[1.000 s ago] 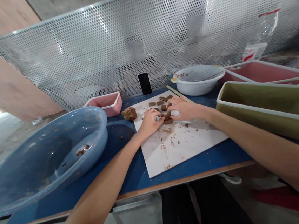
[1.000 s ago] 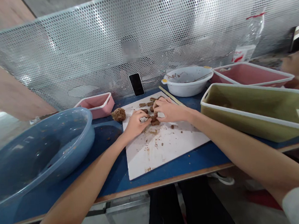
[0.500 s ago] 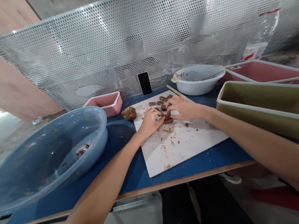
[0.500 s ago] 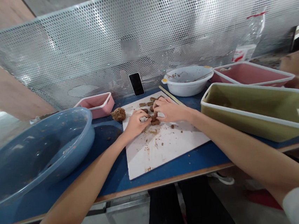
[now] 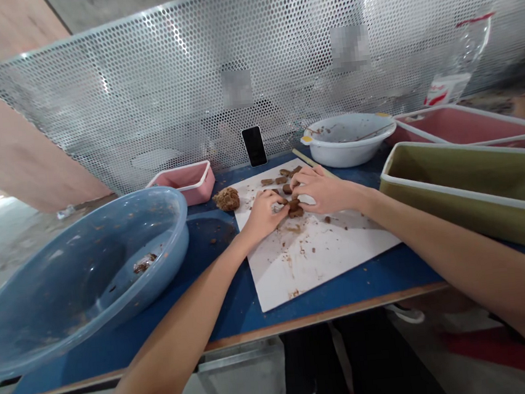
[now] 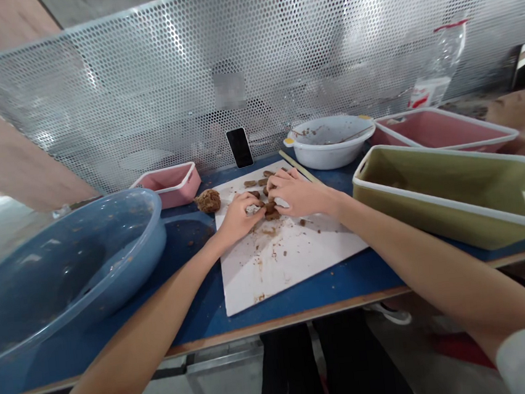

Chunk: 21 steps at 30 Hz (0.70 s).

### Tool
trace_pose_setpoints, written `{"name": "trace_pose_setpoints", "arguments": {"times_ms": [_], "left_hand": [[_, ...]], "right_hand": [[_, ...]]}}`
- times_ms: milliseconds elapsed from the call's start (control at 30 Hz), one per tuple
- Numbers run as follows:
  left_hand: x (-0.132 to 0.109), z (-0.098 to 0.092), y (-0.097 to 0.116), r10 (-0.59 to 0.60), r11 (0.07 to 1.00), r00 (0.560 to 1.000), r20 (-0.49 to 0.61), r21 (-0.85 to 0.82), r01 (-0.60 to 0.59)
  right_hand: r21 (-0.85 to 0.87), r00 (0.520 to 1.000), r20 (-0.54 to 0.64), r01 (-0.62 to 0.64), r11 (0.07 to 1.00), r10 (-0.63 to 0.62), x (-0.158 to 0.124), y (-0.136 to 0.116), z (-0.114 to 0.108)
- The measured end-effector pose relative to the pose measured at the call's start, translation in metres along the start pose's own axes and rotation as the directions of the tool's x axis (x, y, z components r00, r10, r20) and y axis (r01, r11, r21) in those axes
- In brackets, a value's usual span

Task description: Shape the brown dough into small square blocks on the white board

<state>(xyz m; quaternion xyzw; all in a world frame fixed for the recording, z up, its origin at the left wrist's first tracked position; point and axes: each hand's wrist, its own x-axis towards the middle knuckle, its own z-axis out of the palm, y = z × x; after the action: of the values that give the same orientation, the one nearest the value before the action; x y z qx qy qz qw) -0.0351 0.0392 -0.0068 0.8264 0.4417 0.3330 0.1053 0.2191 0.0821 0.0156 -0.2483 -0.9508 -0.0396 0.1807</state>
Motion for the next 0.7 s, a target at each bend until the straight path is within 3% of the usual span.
{"name": "trace_pose_setpoints", "arguments": {"times_ms": [367,700], "left_hand": [[0.0009,0.0009,-0.0017,0.018,1.000,1.000,0.009,0.024,-0.018],[0.0001,0.0016,-0.0036,0.030,0.999,1.000,0.006,0.015,-0.030]], "right_hand": [[0.032,1.000,-0.008,0.021,0.999,-0.021,0.0021,0.0006,0.0015],[0.117,0.995,0.019,-0.095,0.989,0.093,0.0027,0.0023,0.0049]]}}
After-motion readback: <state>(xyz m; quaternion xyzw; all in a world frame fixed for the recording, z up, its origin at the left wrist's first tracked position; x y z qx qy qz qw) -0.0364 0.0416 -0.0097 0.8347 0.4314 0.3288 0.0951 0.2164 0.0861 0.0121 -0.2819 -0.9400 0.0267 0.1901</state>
